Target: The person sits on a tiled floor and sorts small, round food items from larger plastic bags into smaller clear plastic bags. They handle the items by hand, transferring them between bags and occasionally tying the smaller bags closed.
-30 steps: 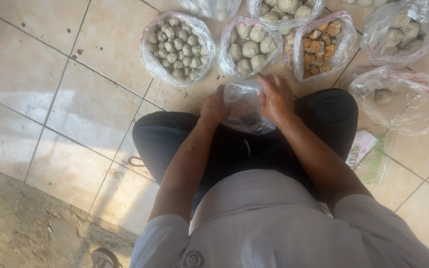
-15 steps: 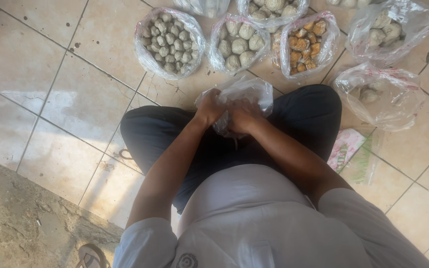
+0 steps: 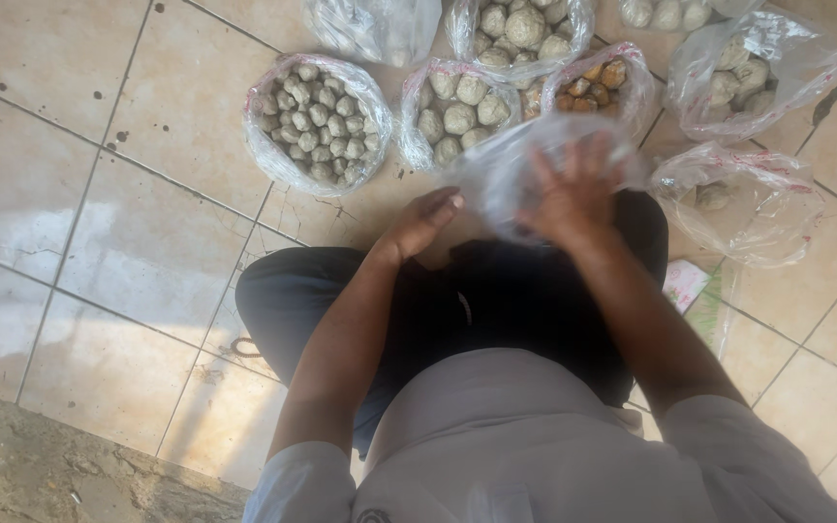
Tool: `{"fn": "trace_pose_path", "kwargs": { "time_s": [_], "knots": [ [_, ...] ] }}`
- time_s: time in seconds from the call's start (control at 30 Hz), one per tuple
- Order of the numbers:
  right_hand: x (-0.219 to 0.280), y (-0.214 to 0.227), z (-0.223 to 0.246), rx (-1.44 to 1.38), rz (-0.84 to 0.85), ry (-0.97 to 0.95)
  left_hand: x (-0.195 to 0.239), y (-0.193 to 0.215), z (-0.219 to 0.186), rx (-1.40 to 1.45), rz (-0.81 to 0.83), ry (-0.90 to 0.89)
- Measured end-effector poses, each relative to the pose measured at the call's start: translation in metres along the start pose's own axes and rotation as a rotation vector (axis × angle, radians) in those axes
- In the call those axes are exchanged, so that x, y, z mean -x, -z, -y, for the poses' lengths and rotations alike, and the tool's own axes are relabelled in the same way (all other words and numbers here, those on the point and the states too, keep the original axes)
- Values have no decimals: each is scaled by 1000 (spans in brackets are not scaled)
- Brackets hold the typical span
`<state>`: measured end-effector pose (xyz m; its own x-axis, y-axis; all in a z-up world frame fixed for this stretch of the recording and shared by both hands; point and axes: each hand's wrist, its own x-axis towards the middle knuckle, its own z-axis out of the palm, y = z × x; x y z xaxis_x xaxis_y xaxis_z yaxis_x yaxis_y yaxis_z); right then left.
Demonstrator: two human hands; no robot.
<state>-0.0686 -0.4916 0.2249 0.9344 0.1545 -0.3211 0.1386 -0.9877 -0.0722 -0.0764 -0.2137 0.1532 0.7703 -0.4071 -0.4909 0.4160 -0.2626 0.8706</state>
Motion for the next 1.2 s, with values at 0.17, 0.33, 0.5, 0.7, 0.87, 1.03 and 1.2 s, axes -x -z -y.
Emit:
{"fn": "trace_pose_path", "kwargs": {
  "time_s": [0.17, 0.33, 0.5, 0.7, 0.87, 1.03, 1.2],
  "knots": [
    [-37, 54, -131, 43, -152, -492, -29, 8, 6, -187, -612, 48],
    [-46, 62, -191, -103, -317, -397, -63, 10, 0, -392, -819, -167],
    [-50, -23, -110, -1386, -986, -93, -89, 9, -4, -449, -779, 227],
    [-131, -123, 15, -1377, -250, -363, -119, 17, 12, -260, -856, 117],
    [-129, -104, 19, -1394, -163, -576, -93, 26, 25, 628, -713, 109],
    [-52, -72, 5, -963, -113, -285, -32, 17, 9, 676, -592, 269],
    [1, -45, 4, -796, 1, -194, 4, 6, 7, 456, -760, 109]
  ]
}}
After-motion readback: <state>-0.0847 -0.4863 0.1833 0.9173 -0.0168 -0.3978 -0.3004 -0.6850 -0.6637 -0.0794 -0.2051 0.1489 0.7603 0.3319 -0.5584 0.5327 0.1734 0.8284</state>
